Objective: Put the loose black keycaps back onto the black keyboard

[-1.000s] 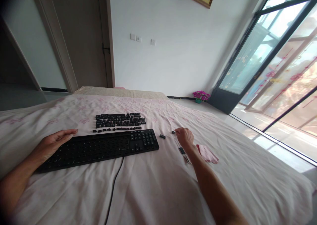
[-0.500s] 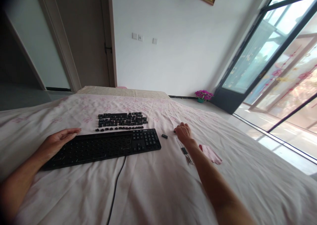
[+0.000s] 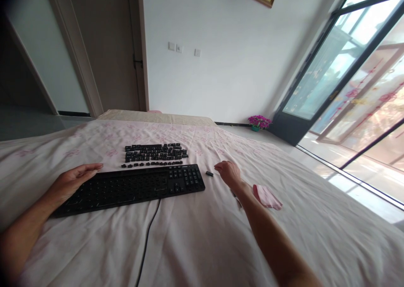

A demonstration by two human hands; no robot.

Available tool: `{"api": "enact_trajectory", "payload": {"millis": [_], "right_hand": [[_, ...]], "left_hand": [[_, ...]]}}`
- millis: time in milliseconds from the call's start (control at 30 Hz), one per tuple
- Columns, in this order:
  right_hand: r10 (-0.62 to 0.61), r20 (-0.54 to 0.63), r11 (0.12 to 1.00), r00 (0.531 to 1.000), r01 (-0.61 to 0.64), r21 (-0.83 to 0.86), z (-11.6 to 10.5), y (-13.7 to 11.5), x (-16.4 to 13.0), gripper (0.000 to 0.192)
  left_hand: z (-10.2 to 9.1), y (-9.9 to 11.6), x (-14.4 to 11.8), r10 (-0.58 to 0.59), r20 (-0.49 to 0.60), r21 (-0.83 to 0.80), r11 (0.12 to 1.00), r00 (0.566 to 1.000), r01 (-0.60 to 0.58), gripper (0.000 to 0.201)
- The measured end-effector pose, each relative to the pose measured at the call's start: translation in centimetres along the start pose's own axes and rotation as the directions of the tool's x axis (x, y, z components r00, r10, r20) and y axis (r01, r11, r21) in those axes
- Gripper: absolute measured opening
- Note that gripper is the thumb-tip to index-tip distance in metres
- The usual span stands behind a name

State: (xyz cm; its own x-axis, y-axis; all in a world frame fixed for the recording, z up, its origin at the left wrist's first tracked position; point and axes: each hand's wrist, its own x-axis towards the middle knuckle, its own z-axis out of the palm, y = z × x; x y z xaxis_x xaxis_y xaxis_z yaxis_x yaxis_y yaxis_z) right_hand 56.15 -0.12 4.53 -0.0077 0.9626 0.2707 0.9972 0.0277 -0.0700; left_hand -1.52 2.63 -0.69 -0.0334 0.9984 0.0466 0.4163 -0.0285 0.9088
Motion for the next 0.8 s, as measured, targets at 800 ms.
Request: {"api": "enact_trajectory", "payload": {"millis": [800], "right_hand": [[-0.054,0.083,0.993,0.995,0.045,0.113,-0.1,-4.5,-3.4,0.027]], "left_hand": [[0.1,-0.4,0.3,0.038,-0.041,0.001,0.999,0.998,-0.038,0.061]]}}
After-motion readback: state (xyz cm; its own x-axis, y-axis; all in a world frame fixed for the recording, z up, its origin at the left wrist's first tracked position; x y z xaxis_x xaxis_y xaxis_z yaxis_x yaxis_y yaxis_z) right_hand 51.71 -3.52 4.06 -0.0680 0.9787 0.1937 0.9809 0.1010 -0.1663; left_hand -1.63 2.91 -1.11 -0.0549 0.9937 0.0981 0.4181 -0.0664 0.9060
